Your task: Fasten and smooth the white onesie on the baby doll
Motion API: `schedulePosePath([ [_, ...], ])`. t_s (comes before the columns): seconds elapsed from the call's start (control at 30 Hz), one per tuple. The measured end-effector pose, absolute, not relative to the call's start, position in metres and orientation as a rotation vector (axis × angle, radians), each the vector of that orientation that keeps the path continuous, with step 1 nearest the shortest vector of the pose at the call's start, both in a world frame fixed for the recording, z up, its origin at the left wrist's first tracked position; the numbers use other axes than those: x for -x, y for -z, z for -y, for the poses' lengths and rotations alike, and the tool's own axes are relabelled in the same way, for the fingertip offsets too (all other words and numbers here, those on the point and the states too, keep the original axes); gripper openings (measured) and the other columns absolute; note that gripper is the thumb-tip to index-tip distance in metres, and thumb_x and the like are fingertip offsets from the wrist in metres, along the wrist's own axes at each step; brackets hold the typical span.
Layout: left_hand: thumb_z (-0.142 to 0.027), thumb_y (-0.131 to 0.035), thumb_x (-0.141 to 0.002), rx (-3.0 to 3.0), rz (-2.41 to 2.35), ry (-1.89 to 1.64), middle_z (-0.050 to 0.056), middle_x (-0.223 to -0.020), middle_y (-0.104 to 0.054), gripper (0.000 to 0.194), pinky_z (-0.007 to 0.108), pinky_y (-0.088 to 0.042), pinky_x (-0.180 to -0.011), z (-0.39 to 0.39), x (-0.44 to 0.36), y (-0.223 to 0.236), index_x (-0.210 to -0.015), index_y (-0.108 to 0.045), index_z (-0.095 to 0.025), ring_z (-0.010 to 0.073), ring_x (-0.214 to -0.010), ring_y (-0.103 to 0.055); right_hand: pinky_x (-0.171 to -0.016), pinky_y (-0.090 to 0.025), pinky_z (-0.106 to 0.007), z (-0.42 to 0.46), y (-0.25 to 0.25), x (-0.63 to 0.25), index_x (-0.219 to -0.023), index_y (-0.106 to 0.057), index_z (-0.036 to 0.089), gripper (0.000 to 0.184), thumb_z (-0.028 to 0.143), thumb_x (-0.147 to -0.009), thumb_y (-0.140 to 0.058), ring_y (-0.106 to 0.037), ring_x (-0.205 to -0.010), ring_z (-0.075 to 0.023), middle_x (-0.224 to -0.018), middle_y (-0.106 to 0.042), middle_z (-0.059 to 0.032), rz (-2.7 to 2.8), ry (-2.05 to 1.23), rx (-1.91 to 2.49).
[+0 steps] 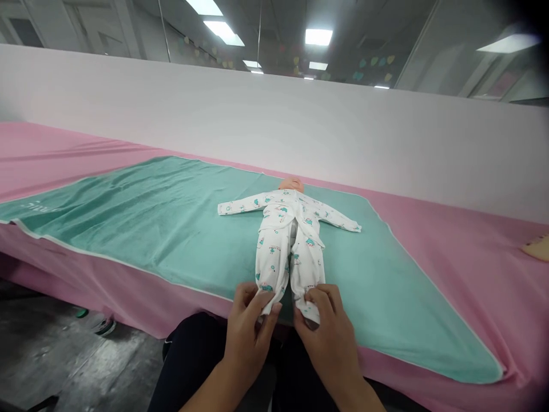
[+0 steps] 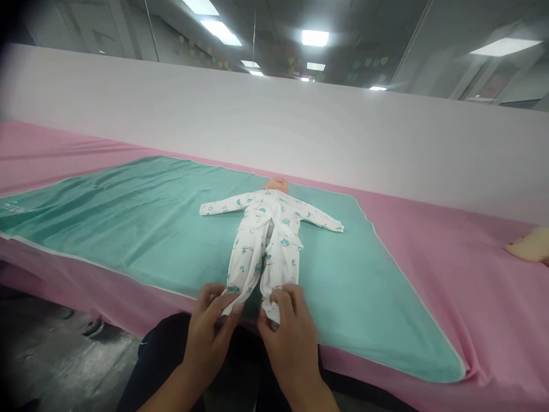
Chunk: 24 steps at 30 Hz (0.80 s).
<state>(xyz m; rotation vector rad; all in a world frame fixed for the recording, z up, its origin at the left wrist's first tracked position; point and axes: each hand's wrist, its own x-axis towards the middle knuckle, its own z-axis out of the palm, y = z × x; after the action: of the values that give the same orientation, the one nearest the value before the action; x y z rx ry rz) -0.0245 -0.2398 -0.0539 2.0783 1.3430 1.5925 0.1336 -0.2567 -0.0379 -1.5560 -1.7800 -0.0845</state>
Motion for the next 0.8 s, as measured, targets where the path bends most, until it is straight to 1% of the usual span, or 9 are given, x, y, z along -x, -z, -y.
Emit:
schedulePosePath([
  [0.1, -0.016, -0.060, -0.079, -2.362, -1.396, -1.694, 0.006, -0.090, -0.047, 0.017, 0.026, -0.047, -0.060, 0.238, 0.033, 0.055, -0.095, -0.062, -0.021, 0.0140, -0.075, -0.051, -0.071, -0.044, -0.033, 0.257, 0.032, -0.143, -0.085, -0.051, 0.021, 0.010, 0.014, -0.078, -0.052, -0.050, -0.090, -0.0212, -0.095, -0.050, -0.0054, 1.842, 0.180, 1.501],
  [0.17, -0.012, -0.061, -0.077, -2.535, -1.354, -1.704, 0.007, -0.092, -0.052, 0.019, 0.030, -0.048, -0.067, 0.236, 0.035, 0.053, -0.094, -0.063, -0.021, 0.0181, -0.084, -0.053, -0.072, -0.041, -0.035, 0.259, 0.030, -0.152, -0.083, -0.053, 0.020, 0.010, 0.012, -0.079, -0.052, -0.048, -0.089, -0.0224, -0.095, -0.051, -0.0060, 1.896, 0.271, 1.482],
  [0.27, -0.006, -0.058, -0.078, -2.688, -1.155, -1.634, 0.007, -0.100, -0.060, 0.020, 0.036, -0.048, -0.082, 0.235, 0.034, 0.049, -0.093, -0.062, -0.019, 0.0227, -0.101, -0.053, -0.071, -0.039, -0.035, 0.265, 0.028, -0.161, -0.089, -0.057, 0.020, 0.014, 0.010, -0.082, -0.051, -0.045, -0.084, -0.0216, -0.098, -0.055, -0.0062, 1.989, 0.339, 1.426],
  [0.37, -0.004, -0.059, -0.077, -2.719, -1.042, -1.591, 0.006, -0.104, -0.063, 0.019, 0.039, -0.045, -0.092, 0.236, 0.031, 0.046, -0.092, -0.060, -0.015, 0.0229, -0.109, -0.053, -0.073, -0.037, -0.035, 0.270, 0.028, -0.162, -0.096, -0.059, 0.020, 0.021, 0.007, -0.084, -0.049, -0.044, -0.083, -0.0204, -0.099, -0.059, -0.0052, 2.034, 0.373, 1.337],
  [0.47, -0.006, -0.063, -0.075, -2.729, -0.991, -1.543, 0.005, -0.098, -0.066, 0.014, 0.044, -0.040, -0.099, 0.238, 0.029, 0.042, -0.086, -0.060, -0.015, 0.0224, -0.108, -0.054, -0.070, -0.035, -0.034, 0.275, 0.029, -0.160, -0.093, -0.061, 0.019, 0.024, 0.004, -0.085, -0.045, -0.043, -0.078, -0.0190, -0.098, -0.062, -0.0041, 2.053, 0.413, 1.239],
  [0.53, -0.008, -0.063, -0.075, -2.742, -0.918, -1.490, 0.002, -0.085, -0.066, 0.009, 0.047, -0.038, -0.100, 0.241, 0.029, 0.035, -0.077, -0.058, -0.015, 0.0203, -0.099, -0.058, -0.067, -0.034, -0.033, 0.278, 0.030, -0.159, -0.088, -0.062, 0.018, 0.024, 0.006, -0.088, -0.041, -0.044, -0.074, -0.0174, -0.092, -0.064, -0.0040, 2.104, 0.382, 1.137],
  [0.6, -0.009, -0.061, -0.076, -2.723, -0.827, -1.423, 0.000, -0.069, -0.061, 0.012, 0.046, -0.040, -0.097, 0.244, 0.030, 0.024, -0.069, -0.054, -0.016, 0.0157, -0.082, -0.059, -0.063, -0.032, -0.032, 0.283, 0.032, -0.160, -0.084, -0.061, 0.017, 0.027, 0.009, -0.091, -0.036, -0.045, -0.069, -0.0158, -0.084, -0.064, -0.0038, 2.160, 0.320, 1.029],
  [0.7, -0.009, -0.055, -0.080, -2.587, -0.756, -1.336, -0.002, -0.058, -0.052, 0.017, 0.033, -0.049, -0.077, 0.242, 0.031, 0.002, -0.065, -0.049, -0.016, 0.0098, -0.060, -0.051, -0.058, -0.031, -0.030, 0.292, 0.033, -0.163, -0.078, -0.060, 0.017, 0.031, 0.013, -0.094, -0.033, -0.047, -0.064, -0.0139, -0.073, -0.063, -0.0023, 2.205, 0.254, 0.920],
  [0.8, -0.012, -0.048, -0.085, -2.436, -0.869, -1.282, 0.001, -0.074, -0.061, 0.012, 0.026, -0.049, -0.069, 0.226, 0.032, -0.018, -0.078, -0.056, -0.017, 0.0113, -0.071, -0.057, -0.054, -0.032, -0.028, 0.300, 0.025, -0.171, -0.075, -0.057, 0.017, 0.027, 0.009, -0.092, -0.037, -0.046, -0.058, -0.0120, -0.066, -0.061, -0.0010, 2.258, 0.176, 0.844],
])
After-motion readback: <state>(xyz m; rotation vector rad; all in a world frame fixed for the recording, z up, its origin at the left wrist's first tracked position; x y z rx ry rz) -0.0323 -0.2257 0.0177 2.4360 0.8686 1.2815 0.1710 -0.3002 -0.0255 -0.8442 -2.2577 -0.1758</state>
